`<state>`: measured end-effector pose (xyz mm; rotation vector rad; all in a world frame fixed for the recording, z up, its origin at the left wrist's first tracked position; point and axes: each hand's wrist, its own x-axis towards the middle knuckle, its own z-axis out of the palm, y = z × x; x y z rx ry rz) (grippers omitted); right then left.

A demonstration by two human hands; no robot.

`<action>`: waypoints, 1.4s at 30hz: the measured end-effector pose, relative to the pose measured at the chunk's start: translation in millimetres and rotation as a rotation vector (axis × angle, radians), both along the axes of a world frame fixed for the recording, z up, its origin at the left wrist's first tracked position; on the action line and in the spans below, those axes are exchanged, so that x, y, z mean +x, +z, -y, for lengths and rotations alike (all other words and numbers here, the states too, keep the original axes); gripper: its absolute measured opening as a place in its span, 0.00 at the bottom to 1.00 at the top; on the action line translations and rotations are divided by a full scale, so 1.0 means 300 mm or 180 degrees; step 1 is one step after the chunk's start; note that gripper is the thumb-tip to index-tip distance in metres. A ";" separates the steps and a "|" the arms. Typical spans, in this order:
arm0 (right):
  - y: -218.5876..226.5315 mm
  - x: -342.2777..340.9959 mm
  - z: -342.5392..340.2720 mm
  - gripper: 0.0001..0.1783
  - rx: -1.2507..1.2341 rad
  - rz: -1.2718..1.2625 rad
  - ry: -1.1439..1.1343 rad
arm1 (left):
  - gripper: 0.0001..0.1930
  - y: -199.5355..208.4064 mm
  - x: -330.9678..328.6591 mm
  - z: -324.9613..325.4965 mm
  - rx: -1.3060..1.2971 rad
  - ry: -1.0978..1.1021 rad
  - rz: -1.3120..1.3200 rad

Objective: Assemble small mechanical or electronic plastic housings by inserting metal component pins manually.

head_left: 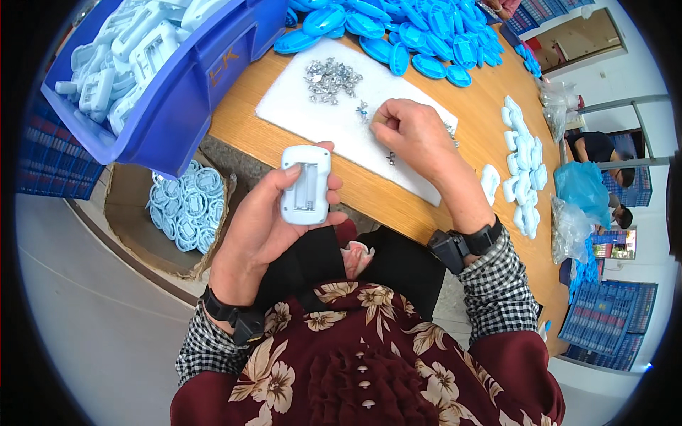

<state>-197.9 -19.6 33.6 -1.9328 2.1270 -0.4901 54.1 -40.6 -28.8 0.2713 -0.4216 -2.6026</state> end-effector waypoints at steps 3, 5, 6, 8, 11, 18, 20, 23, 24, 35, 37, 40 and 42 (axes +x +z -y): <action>0.016 -0.003 -0.028 0.08 0.0148 -0.0017 -0.0098 | 0.32 0.005 -0.016 0.018 0.0227 -0.0044 -0.0023; 0.023 0.002 -0.035 0.07 0.0174 -0.0030 -0.0185 | 0.33 0.010 -0.021 0.032 0.0205 -0.0149 -0.0053; 0.036 0.014 -0.035 0.08 0.0278 0.0022 -0.0234 | 0.33 0.012 -0.021 0.034 0.0190 -0.0194 -0.0064; 0.067 0.038 -0.038 0.13 0.0476 0.0102 -0.0335 | 0.33 0.012 -0.018 0.033 0.0155 -0.0160 -0.0005; 0.075 0.059 -0.047 0.13 0.0525 0.0537 -0.0454 | 0.32 0.011 -0.019 0.033 0.0079 -0.0141 0.0055; 0.046 0.035 -0.032 0.09 0.0493 0.0583 -0.0336 | 0.30 0.022 -0.032 0.024 -0.0001 -0.0066 0.0207; 0.036 0.015 -0.025 0.09 0.0665 0.0389 -0.0372 | 0.30 0.028 -0.032 0.020 -0.0016 -0.0035 0.0266; 0.045 -0.027 -0.058 0.09 0.0337 0.0442 -0.0512 | 0.30 0.031 -0.032 0.018 -0.0013 0.0013 0.0326; 0.048 -0.049 -0.078 0.09 0.0258 0.0431 -0.0523 | 0.30 0.028 -0.033 0.018 -0.0026 0.0007 0.0300; 0.035 -0.068 0.007 0.11 -0.0110 0.0415 -0.0088 | 0.29 0.026 -0.061 0.009 -0.0100 0.0072 0.0358; 0.019 -0.055 0.068 0.10 -0.0228 0.0437 -0.0002 | 0.28 0.024 -0.057 0.010 -0.0155 0.0052 0.0337; -0.023 -0.055 0.130 0.09 -0.0363 0.0153 0.0342 | 0.28 0.030 -0.059 0.006 -0.0188 0.0056 0.0363; -0.011 -0.032 0.137 0.09 -0.0173 0.0060 0.0303 | 0.28 0.029 -0.057 0.005 -0.0184 0.0059 0.0386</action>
